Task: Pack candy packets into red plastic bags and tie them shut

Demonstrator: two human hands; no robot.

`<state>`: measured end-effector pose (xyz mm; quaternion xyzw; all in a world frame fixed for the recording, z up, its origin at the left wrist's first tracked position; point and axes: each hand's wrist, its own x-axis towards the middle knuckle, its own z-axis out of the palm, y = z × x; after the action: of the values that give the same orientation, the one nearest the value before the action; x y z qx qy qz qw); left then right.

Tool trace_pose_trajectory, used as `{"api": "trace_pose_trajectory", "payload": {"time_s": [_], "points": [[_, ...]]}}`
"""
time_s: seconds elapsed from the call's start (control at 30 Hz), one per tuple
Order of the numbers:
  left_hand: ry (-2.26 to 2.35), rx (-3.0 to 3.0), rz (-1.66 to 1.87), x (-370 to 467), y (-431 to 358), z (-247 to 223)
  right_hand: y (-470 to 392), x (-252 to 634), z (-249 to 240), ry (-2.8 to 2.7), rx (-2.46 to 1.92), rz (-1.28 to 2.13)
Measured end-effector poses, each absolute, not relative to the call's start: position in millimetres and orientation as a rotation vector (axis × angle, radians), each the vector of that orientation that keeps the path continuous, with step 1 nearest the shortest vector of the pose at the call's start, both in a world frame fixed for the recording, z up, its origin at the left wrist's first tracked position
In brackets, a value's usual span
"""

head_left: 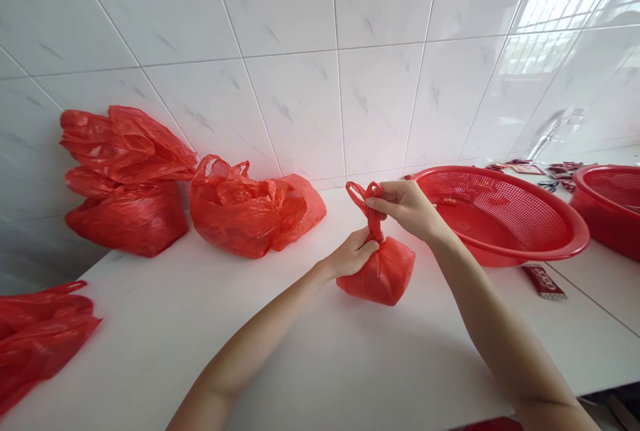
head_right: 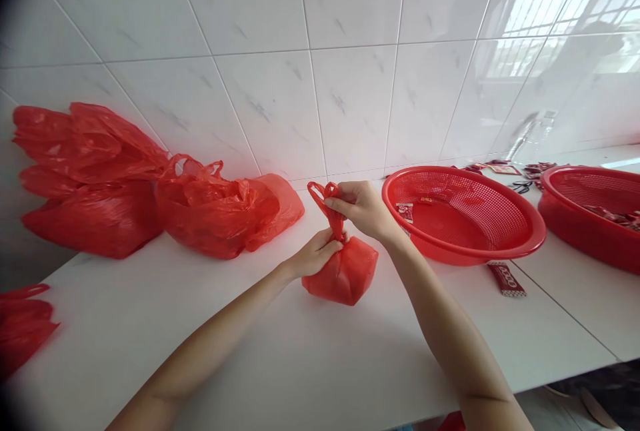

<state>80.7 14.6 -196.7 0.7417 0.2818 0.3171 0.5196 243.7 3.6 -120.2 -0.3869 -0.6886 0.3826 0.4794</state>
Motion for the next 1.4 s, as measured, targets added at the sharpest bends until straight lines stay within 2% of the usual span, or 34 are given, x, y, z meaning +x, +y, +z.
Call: {"api": "trace_pose_trajectory", "payload": {"time_s": [0.73, 1.0, 1.23, 1.4], "points": [[0.712, 1.644, 0.749, 61.6, 12.1, -195.0, 2.5, 237.6, -122.5, -1.665, -0.841, 1.024], [0.788, 1.817, 0.945, 47.7, -13.5, -177.8, -12.0, 225.0, -117.6, -1.798, -0.772, 0.968], [1.03, 1.856, 1.028, 7.8, -27.7, -164.5, -21.1, 243.9, -105.3, -1.917, -0.819, 0.775], [1.358, 1.817, 1.255, -59.3, -37.4, -131.9, -26.2, 263.0, -97.4, -1.861, -0.959, 0.666]]}}
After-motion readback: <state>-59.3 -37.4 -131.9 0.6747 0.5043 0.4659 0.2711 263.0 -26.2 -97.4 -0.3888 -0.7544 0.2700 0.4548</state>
